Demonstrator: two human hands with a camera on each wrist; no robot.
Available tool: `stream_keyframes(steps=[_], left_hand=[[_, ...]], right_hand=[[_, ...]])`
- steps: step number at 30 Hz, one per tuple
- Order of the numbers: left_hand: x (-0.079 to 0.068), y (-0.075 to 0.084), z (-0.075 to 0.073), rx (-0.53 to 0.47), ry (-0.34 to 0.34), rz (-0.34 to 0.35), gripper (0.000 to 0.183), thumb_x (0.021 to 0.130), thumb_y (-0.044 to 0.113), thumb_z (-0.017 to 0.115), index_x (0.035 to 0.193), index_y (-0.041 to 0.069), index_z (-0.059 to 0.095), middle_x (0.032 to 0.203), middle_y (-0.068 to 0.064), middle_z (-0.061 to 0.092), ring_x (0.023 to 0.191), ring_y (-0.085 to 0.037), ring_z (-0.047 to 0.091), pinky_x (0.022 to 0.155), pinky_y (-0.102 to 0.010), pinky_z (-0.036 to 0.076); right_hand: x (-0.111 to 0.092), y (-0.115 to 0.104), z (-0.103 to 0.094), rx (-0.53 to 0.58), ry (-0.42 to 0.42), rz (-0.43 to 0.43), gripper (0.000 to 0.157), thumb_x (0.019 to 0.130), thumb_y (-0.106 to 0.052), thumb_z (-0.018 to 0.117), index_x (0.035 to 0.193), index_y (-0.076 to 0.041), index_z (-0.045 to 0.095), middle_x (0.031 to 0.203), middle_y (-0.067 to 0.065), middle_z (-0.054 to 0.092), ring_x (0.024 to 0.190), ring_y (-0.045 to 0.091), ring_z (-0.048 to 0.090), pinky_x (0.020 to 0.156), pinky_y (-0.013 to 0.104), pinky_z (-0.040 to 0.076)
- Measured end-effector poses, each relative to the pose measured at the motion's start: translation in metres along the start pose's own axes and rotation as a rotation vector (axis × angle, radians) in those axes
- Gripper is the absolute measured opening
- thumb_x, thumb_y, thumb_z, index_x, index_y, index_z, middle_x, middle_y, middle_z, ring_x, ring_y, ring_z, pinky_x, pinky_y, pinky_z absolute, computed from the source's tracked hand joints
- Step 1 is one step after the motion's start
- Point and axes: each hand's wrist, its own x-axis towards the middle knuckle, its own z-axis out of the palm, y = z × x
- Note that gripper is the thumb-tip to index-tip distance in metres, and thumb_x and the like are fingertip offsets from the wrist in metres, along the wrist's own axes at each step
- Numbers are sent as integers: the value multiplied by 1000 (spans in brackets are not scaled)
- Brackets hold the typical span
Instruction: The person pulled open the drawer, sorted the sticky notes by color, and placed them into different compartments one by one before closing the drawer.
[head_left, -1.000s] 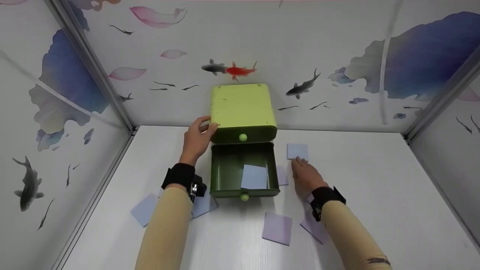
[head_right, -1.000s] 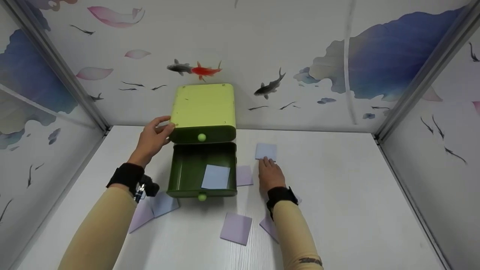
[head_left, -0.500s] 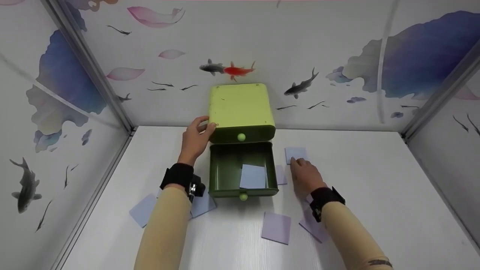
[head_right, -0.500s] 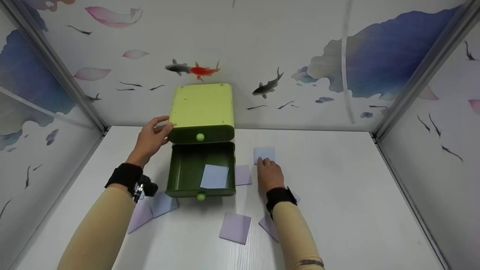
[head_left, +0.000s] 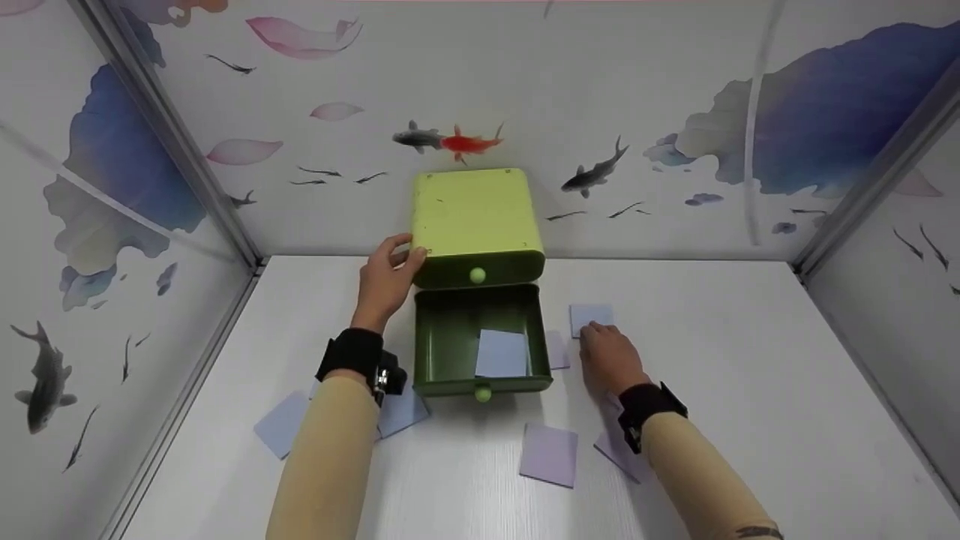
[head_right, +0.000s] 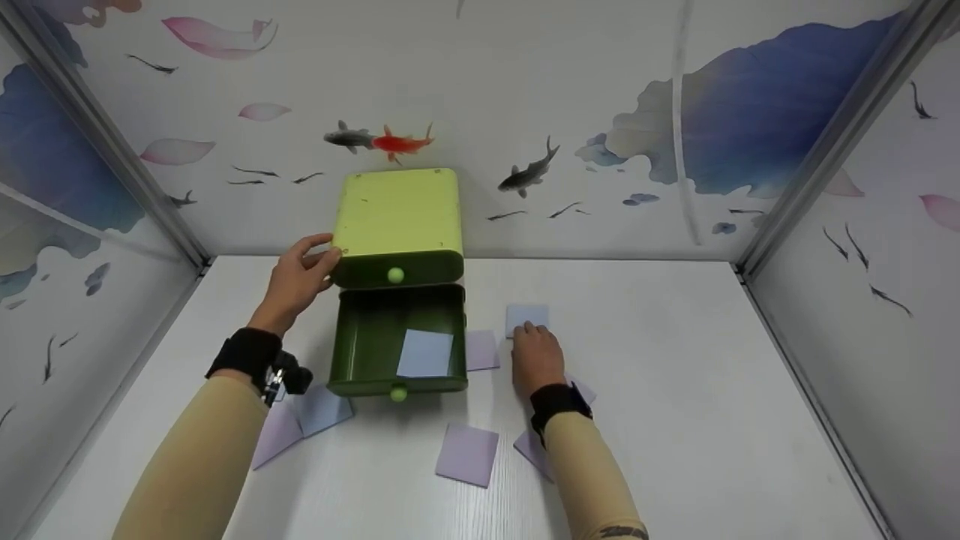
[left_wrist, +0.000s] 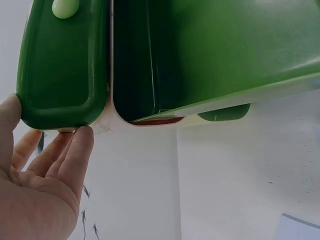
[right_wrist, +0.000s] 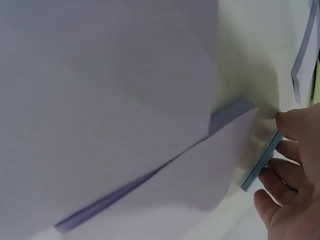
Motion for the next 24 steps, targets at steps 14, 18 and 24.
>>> stream_keyframes(steps=[14,18,24], left_hand=[[-1,0,0,5,1,7,49,98,40,57,142,19,49,141,-16,55,132,-26,53,105,-44,45],[-1,0,0,7,1,14,49,98,40,56,142,19,48,140,-16,56,130,-26,54,105,-44,45],[-1,-1,-1,7,-2,6,49,98,41,56,142,20,48,141,-15,55,130,-25,54,104,-43,46]], right_hand=[[5,3,-4,36,5,98,35,95,-23,62,123,-2,59,117,18,59,110,35,56,93,53,46],[7,4,-7,104,-63,173,54,100,-26,54,146,-2,39,149,22,41,138,40,38,111,59,32],[7,8,-5,86,-195,205,67,103,-31,48,154,0,18,159,23,24,147,41,23,117,59,21]])
